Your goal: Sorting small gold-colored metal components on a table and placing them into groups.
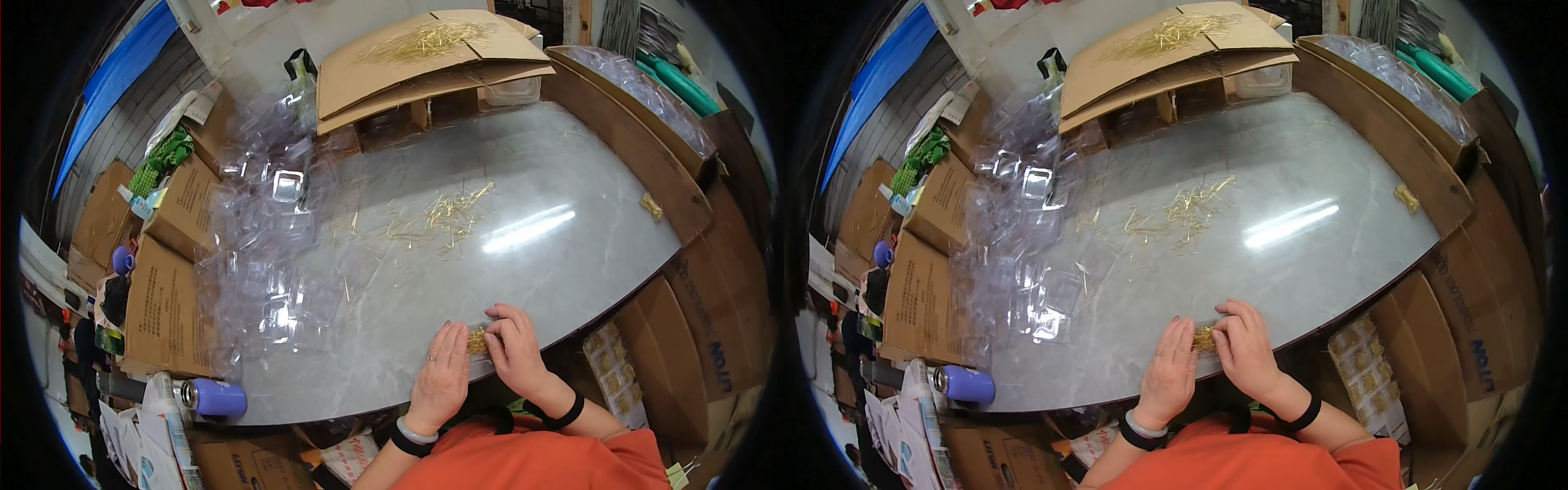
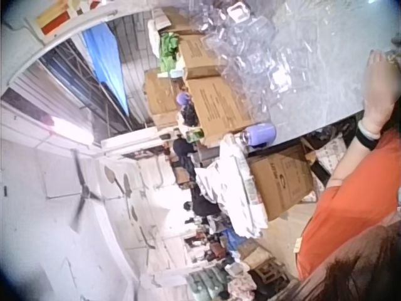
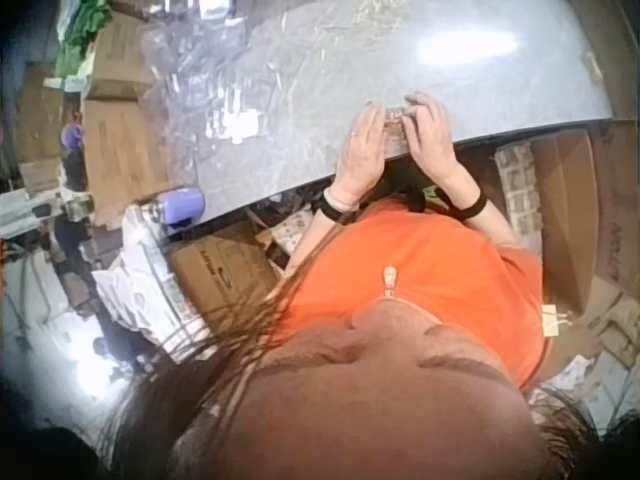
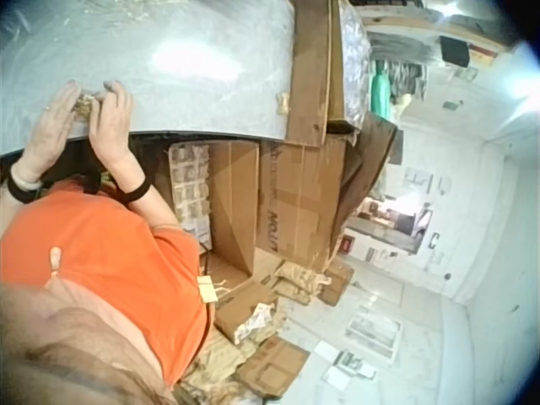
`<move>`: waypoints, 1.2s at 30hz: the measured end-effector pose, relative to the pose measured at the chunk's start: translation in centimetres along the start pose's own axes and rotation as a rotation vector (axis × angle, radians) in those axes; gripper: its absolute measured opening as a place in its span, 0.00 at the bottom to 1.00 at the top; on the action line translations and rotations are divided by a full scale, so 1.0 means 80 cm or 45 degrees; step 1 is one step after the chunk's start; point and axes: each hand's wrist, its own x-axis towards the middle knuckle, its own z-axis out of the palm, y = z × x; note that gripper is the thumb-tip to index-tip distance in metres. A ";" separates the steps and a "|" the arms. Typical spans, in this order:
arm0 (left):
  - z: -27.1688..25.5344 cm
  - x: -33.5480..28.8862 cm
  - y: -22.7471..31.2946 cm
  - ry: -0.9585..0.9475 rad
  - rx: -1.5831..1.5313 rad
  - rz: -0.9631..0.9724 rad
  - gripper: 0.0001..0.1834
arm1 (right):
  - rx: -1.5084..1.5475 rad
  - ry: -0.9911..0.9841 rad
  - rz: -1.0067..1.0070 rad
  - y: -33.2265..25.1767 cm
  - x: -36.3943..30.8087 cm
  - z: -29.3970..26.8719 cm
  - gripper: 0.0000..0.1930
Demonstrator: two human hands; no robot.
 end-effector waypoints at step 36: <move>0.001 -0.021 -0.023 0.076 -0.928 -0.357 0.41 | -0.311 -0.497 -0.310 -0.022 -0.006 -0.002 0.32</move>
